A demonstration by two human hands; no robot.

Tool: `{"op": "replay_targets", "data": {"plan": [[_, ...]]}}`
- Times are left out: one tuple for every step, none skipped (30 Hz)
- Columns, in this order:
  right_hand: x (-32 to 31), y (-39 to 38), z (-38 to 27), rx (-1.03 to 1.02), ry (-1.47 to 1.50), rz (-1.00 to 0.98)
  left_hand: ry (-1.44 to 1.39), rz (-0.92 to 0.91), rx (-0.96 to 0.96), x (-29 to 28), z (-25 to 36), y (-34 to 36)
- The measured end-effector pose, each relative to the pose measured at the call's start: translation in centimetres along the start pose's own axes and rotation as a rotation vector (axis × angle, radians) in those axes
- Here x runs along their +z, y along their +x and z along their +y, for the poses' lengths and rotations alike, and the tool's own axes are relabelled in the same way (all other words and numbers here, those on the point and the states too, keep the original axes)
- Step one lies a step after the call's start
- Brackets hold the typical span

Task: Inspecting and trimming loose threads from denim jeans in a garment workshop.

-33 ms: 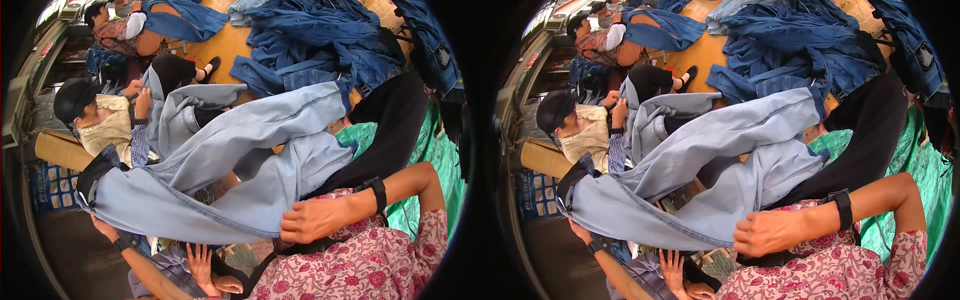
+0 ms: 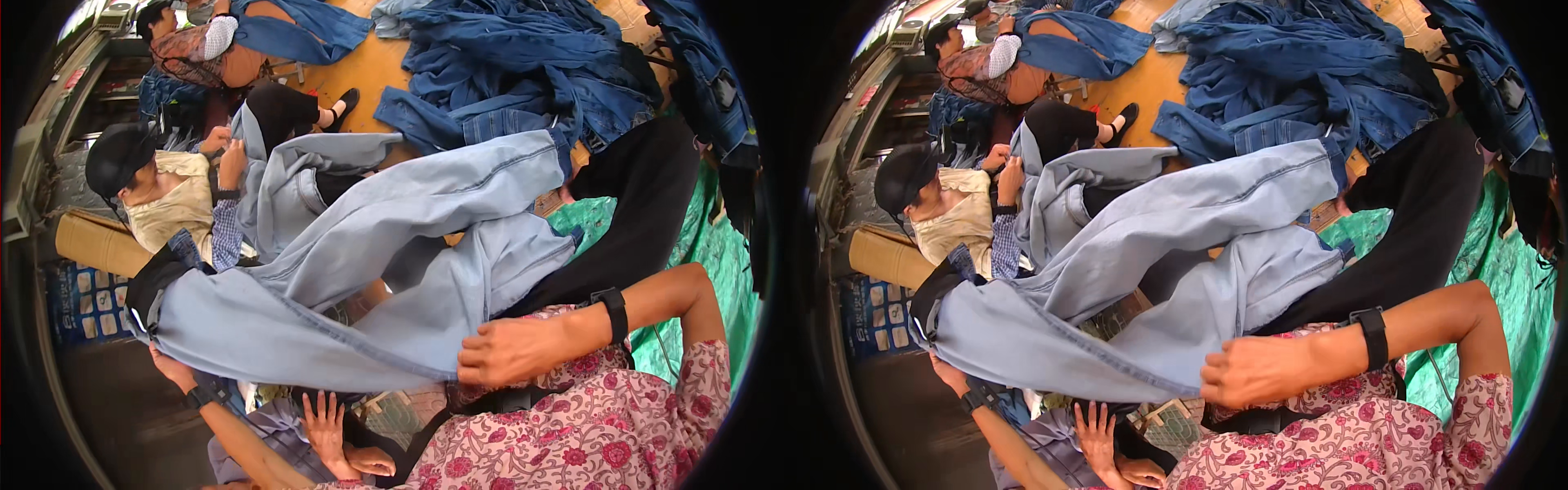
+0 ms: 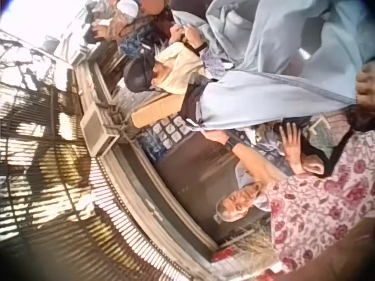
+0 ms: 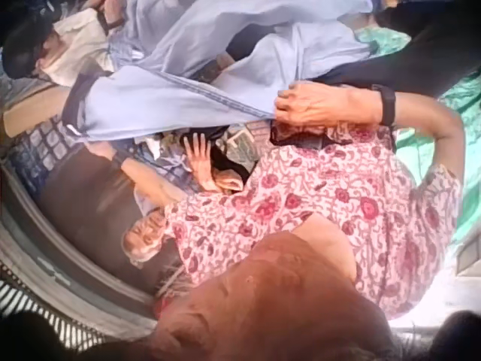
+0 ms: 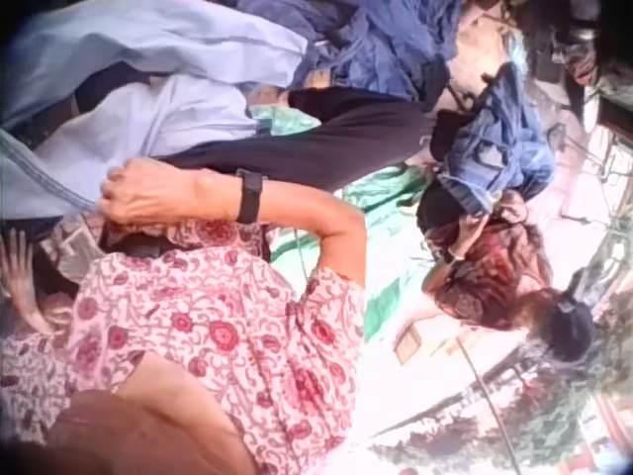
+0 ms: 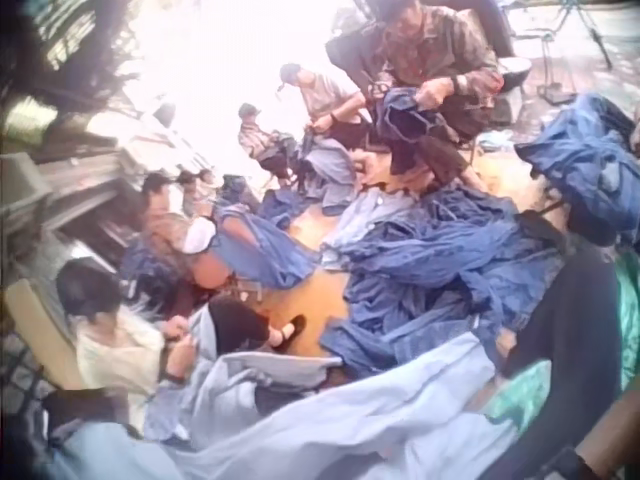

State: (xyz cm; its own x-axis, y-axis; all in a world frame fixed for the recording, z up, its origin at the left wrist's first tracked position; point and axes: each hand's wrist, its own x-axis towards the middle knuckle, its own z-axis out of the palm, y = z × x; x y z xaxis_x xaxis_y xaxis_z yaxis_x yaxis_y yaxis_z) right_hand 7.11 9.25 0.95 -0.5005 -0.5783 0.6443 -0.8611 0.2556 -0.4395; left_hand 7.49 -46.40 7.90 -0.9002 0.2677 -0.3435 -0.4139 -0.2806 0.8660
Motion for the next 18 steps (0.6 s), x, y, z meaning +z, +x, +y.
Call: {"op": "replay_targets", "data": {"plan": [[0.8, -0.2, 0.9, 0.080, 0.077, -0.091, -0.017, 0.058, 0.004, 1.1, -0.1, 0.3], [1.6, -0.6, 1.6, 0.162, 0.151, -0.183, -0.035, 0.115, 0.008, 2.3, -0.2, 0.6], [1.6, -0.6, 2.3, 0.262, 0.269, -0.260, -0.036, 0.114, 0.003, 2.5, -0.1, 1.0], [1.5, -0.7, 3.2, 0.363, 0.388, -0.277, -0.103, 0.144, 0.001, 2.5, -0.1, 1.3], [1.3, -0.7, 4.0, 0.482, 0.447, -0.215, -0.171, 0.173, -0.002, 2.5, 0.0, 1.7], [1.0, -0.8, 4.8, 0.603, 0.502, -0.154, -0.179, 0.167, -0.007, 2.4, 0.0, 1.6], [1.3, -1.2, 5.9, 0.713, 0.368, 0.004, -0.168, 0.156, 0.002, 2.1, 0.0, 0.8], [1.8, -1.6, 7.4, 0.815, 0.228, 0.164, -0.156, 0.145, 0.011, 1.7, 0.0, 0.0], [1.4, -4.2, 9.2, 0.970, 0.025, 0.345, -0.101, 0.052, -0.072, 1.5, 0.4, 5.2], [2.4, -3.1, 11.0, 0.955, -0.097, 0.452, -0.257, 0.253, 0.004, 3.4, 0.0, 1.0], [2.9, -3.4, 12.7, 0.958, -0.104, 0.446, -0.130, 0.153, -0.018, 2.4, -0.2, 0.6], [3.1, -4.1, 14.2, 0.931, -0.188, 0.429, -0.001, 0.044, -0.047, 1.4, -0.2, 0.7], [3.1, -4.3, 14.9, 0.897, -0.268, 0.409, -0.006, 0.037, -0.052, 1.7, -0.3, 1.1], [3.3, -4.7, 14.9, 0.902, -0.274, 0.407, -0.019, -0.007, -0.119, 2.1, -0.4, 1.2], [3.3, -5.0, 14.9, 0.889, -0.265, 0.336, -0.029, -0.052, -0.181, 2.4, -0.4, 1.6], [2.9, -4.4, 14.5, 0.868, -0.245, 0.263, -0.030, -0.046, -0.176, 1.6, -0.6, 1.2], [2.4, -4.4, 12.9, 0.718, -0.283, 0.277, -0.044, -0.033, -0.177, 0.5, -0.9, 0.6], [0.9, -4.0, 10.5, 0.593, -0.387, 0.225, -0.061, -0.018, -0.182, -0.3, -1.3, -0.1]]}}
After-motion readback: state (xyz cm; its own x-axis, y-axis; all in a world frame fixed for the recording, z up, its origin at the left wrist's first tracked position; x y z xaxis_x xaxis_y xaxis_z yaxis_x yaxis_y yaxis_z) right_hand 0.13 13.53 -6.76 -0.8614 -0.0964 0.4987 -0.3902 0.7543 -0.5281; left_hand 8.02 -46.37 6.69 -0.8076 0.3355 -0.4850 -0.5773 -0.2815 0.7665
